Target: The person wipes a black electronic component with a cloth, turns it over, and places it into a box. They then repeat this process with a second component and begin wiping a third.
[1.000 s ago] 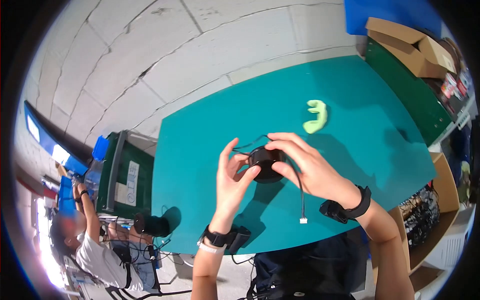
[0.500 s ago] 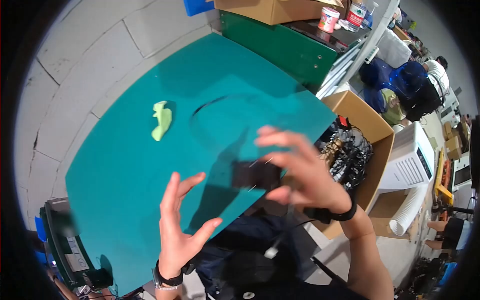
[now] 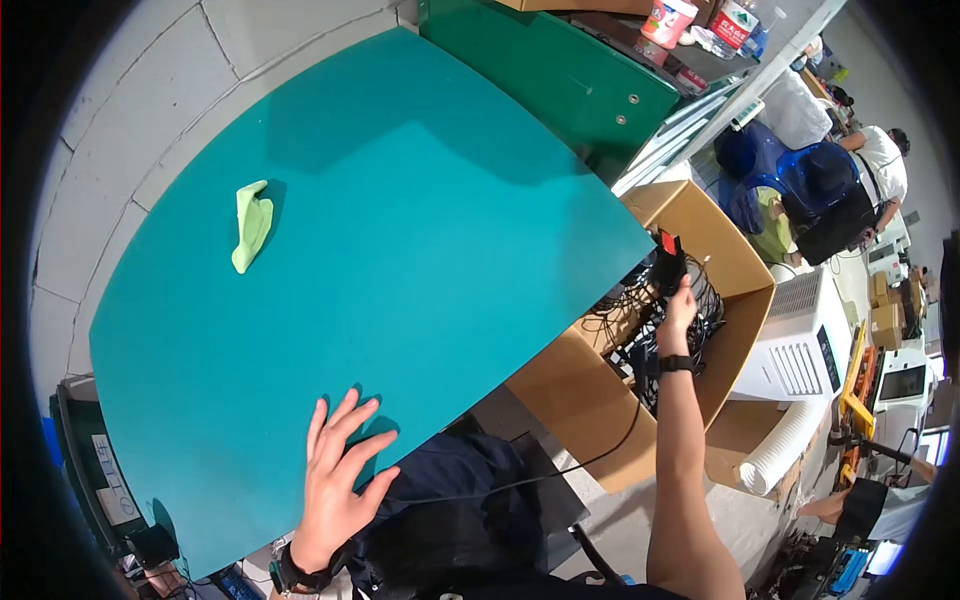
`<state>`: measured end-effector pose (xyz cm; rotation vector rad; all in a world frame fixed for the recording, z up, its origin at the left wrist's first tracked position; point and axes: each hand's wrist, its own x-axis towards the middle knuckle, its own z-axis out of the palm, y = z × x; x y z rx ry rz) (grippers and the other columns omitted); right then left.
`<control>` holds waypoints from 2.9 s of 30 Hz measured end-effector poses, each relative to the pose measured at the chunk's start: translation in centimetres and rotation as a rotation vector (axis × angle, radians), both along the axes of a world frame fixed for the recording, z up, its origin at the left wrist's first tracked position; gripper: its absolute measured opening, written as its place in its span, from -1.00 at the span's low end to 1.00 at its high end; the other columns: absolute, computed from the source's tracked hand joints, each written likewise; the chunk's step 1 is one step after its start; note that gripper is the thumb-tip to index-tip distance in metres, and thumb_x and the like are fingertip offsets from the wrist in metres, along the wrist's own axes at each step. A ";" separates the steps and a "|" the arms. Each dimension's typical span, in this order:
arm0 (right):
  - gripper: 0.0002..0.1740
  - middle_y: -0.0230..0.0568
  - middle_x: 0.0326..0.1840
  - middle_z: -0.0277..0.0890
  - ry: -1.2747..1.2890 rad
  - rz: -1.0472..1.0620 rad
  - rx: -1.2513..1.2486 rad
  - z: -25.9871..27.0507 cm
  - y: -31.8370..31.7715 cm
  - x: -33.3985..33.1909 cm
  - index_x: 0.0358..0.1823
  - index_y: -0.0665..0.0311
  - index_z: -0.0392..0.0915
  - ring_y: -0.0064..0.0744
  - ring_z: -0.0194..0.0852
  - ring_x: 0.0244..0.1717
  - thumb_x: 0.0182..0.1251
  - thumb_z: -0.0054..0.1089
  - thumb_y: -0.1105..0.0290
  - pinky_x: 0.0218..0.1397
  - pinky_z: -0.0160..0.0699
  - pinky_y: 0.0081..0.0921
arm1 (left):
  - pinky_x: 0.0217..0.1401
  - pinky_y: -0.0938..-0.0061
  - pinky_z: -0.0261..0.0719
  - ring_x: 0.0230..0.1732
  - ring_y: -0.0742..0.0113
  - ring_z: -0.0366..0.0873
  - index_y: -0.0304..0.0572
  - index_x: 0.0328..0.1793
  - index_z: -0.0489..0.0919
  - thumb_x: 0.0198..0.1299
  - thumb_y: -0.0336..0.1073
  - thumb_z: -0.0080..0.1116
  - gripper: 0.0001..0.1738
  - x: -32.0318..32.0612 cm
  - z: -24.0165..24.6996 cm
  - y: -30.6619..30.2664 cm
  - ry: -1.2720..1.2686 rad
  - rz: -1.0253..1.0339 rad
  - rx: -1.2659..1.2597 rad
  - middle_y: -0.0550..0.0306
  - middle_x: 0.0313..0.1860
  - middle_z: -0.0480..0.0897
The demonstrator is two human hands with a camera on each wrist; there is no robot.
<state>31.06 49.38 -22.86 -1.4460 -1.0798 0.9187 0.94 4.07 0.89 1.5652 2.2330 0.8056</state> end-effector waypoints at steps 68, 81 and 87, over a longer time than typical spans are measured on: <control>-0.93 -0.14 -0.31 0.38 -0.785 1.550 1.100 30.1 -30.2 -44.9 -0.37 0.40 0.43 -0.10 0.43 -0.20 0.25 0.04 0.54 -0.14 0.42 -0.27 | 0.30 0.36 0.31 0.20 0.13 0.41 -0.30 0.37 0.28 0.05 -0.26 0.40 -0.22 -12.2 1.4 -38.7 0.474 1.568 0.661 -0.11 0.19 0.43; -0.80 -0.21 -0.19 0.32 -0.415 1.480 1.189 31.0 -33.9 -42.2 -0.13 0.34 0.48 -0.20 0.39 -0.13 0.20 0.09 0.62 -0.10 0.41 -0.35 | 0.33 0.38 0.32 0.28 0.19 0.36 -0.42 0.39 0.19 0.15 -0.54 0.21 -0.32 -9.8 10.2 -33.1 0.610 1.171 1.053 -0.15 0.28 0.37; -0.86 -0.19 -0.24 0.39 -0.229 1.510 1.050 31.8 -34.2 -42.7 -0.16 0.31 0.52 -0.23 0.44 -0.25 0.26 0.09 0.55 -0.21 0.42 -0.42 | 0.37 0.34 0.34 0.36 0.15 0.31 -0.42 0.44 0.12 -0.03 -0.51 0.39 -0.09 -11.3 9.5 -24.3 0.122 0.722 0.983 -0.10 0.38 0.31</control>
